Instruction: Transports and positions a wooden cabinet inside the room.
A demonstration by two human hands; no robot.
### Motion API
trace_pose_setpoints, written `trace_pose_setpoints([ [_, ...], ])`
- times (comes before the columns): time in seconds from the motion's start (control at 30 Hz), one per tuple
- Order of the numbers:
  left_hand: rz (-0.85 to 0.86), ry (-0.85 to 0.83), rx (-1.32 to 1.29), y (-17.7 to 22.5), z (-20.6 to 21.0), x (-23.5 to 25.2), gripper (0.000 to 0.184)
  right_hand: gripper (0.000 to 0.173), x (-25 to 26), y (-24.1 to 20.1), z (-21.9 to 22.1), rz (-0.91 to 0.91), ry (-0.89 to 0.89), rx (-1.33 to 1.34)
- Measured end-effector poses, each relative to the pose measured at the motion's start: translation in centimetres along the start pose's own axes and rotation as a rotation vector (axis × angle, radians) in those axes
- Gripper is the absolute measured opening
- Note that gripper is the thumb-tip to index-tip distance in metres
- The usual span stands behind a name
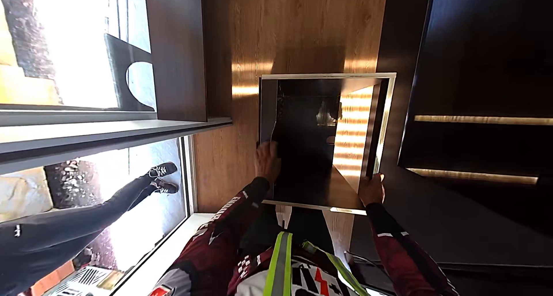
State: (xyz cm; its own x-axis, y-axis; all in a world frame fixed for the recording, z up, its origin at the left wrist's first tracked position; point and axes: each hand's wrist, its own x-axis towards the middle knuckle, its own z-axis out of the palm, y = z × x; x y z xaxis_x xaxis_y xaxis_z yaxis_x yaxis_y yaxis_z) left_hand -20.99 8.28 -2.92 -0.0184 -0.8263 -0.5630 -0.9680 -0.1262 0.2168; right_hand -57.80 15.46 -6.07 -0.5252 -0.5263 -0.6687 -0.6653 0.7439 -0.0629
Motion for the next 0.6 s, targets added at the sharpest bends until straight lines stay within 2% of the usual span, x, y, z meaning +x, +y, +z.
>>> trace_pose_setpoints([
  [0.07, 0.436, -0.183, 0.204, 0.3, 1.0, -1.1, 0.036, 0.047, 0.2, -0.1, -0.3, -0.012, -0.007, -0.004],
  [0.1, 0.546, -0.336, 0.306, 0.3, 1.4, -1.0, 0.031, 0.047, 0.2, -0.1, -0.5, -0.013, -0.009, -0.011],
  [0.17, 0.590, -0.647, 0.561, 0.7, 1.3, -0.3, 0.027, 0.048, 0.3, 0.2, -0.8, -0.033, -0.024, -0.012],
  [0.2, 0.598, -0.727, 0.662, 0.8, 1.2, 0.4, 0.023, 0.050, 0.5, 0.6, -1.1, -0.052, -0.037, 0.010],
  [0.27, 0.587, -0.765, 0.756, 0.6, 0.8, 2.3, 0.022, 0.055, 1.8, 1.5, -1.2, -0.074, -0.076, 0.181],
  [0.37, 0.554, -0.739, 0.802, 0.7, 0.3, 3.9, 0.027, 0.050, 5.0, 2.3, -1.0, 0.031, -0.233, 0.588],
  [0.5, 0.493, -0.797, 0.852, 2.0, -1.0, 4.0, 0.030, 0.047, 5.4, 2.1, -1.4, 0.044, -0.354, 0.650],
  [0.6, 0.483, -0.717, 0.867, 2.3, -3.9, 4.4, 0.029, 0.041, 3.9, 0.3, -4.0, 0.000, -0.325, 0.720],
])
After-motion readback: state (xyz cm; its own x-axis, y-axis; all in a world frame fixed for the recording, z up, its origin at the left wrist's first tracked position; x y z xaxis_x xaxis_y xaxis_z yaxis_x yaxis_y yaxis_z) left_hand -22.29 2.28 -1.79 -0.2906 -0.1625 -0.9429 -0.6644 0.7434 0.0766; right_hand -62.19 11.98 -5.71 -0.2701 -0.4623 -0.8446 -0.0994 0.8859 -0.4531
